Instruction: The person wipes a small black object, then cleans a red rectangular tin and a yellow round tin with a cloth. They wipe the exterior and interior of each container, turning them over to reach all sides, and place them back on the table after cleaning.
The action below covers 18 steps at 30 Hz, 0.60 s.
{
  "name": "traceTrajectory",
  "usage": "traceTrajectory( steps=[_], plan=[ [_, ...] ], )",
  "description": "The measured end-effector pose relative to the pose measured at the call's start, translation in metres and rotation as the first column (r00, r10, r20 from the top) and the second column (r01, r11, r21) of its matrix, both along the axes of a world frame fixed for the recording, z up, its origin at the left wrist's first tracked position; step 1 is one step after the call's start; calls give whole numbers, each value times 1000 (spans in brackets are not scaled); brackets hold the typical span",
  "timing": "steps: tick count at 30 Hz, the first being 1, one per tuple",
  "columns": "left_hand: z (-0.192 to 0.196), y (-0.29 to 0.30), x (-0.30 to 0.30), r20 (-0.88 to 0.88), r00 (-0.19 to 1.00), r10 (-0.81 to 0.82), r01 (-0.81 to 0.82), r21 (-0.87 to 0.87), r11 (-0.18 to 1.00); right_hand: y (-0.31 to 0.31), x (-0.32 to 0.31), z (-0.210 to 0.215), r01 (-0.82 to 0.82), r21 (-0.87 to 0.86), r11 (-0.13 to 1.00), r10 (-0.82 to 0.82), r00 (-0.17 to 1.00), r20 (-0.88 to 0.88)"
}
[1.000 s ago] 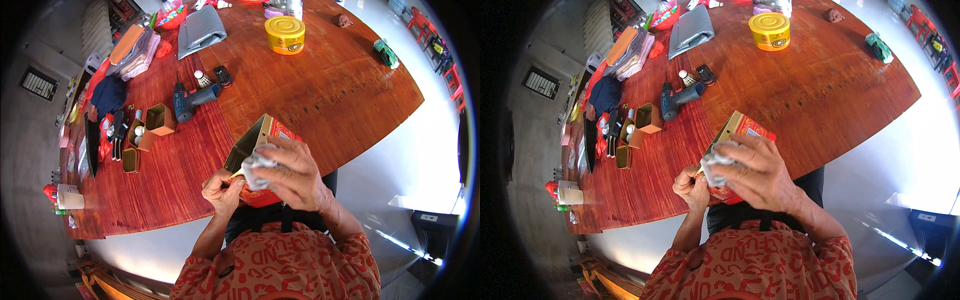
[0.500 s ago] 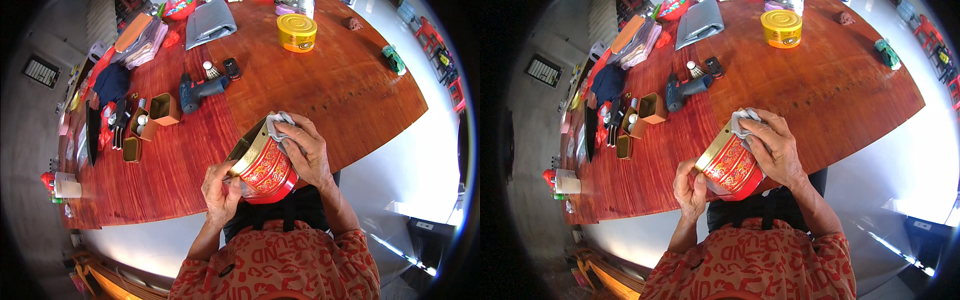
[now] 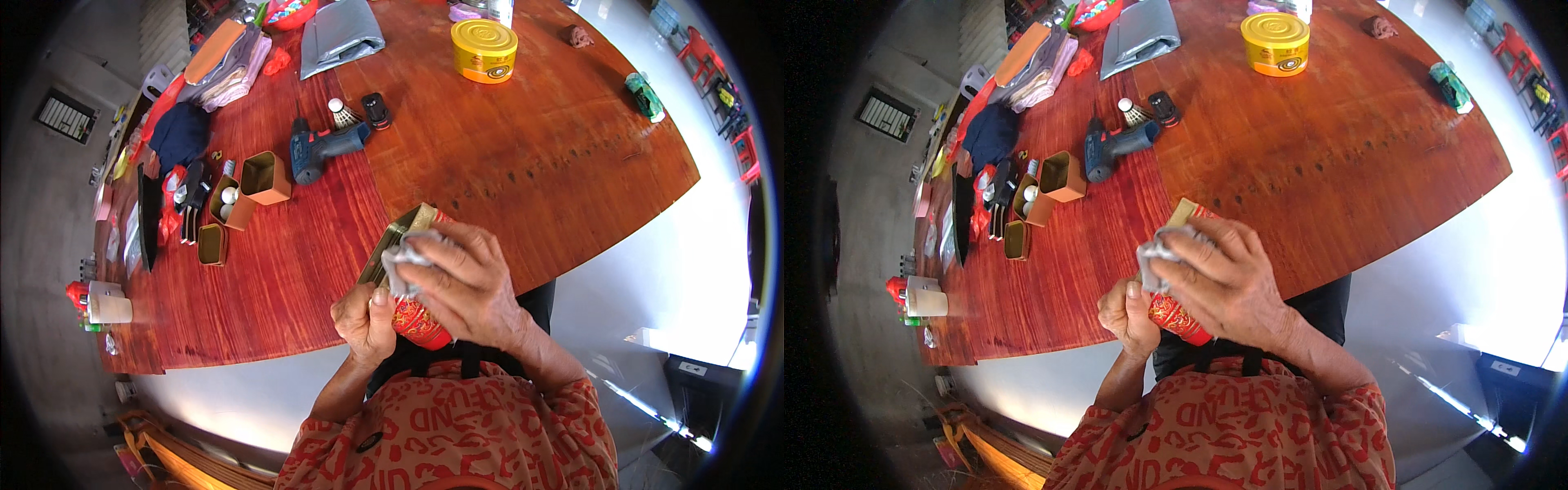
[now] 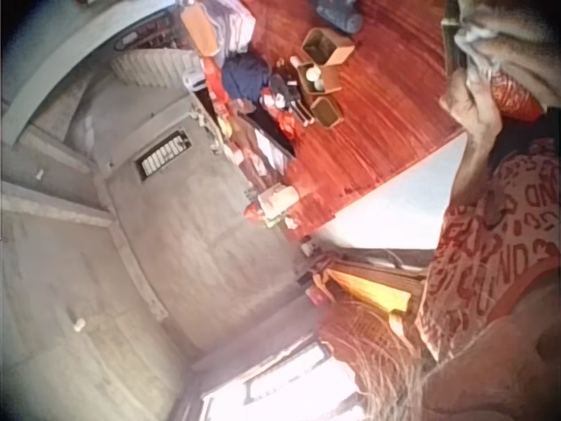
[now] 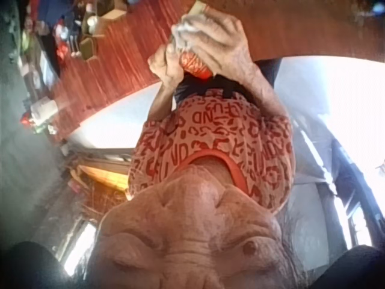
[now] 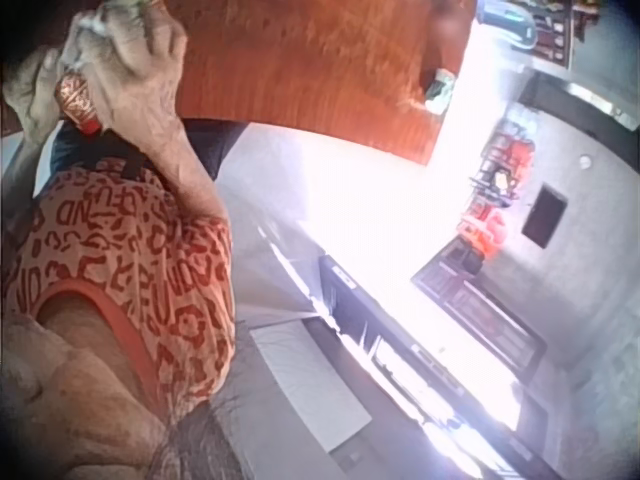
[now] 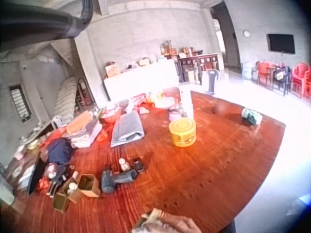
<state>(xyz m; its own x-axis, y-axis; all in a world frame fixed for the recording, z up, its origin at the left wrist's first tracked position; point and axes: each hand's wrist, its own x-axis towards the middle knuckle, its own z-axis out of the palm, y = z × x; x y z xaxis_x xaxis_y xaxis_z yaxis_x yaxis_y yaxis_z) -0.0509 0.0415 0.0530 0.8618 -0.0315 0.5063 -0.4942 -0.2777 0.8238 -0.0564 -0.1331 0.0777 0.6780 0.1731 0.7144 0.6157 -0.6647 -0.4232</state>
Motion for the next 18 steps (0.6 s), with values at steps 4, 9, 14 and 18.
traceTrajectory(
  steps=[4,9,14,18],
  plan=[
    [-4,4,0,-1,1000,-5,5,-9,1000,-11,24,-11,122,80,989,-119,992,-38],
    [2,-3,2,-59,998,13,-18,-86,996,-14,34,-20,155,252,955,-100,971,-216],
    [7,-7,4,-88,995,44,-51,-89,995,1,9,-8,72,76,995,-67,995,-76],
    [5,-11,4,-87,990,110,-115,-55,992,15,-19,-7,-13,98,995,21,997,-73]
  ],
)
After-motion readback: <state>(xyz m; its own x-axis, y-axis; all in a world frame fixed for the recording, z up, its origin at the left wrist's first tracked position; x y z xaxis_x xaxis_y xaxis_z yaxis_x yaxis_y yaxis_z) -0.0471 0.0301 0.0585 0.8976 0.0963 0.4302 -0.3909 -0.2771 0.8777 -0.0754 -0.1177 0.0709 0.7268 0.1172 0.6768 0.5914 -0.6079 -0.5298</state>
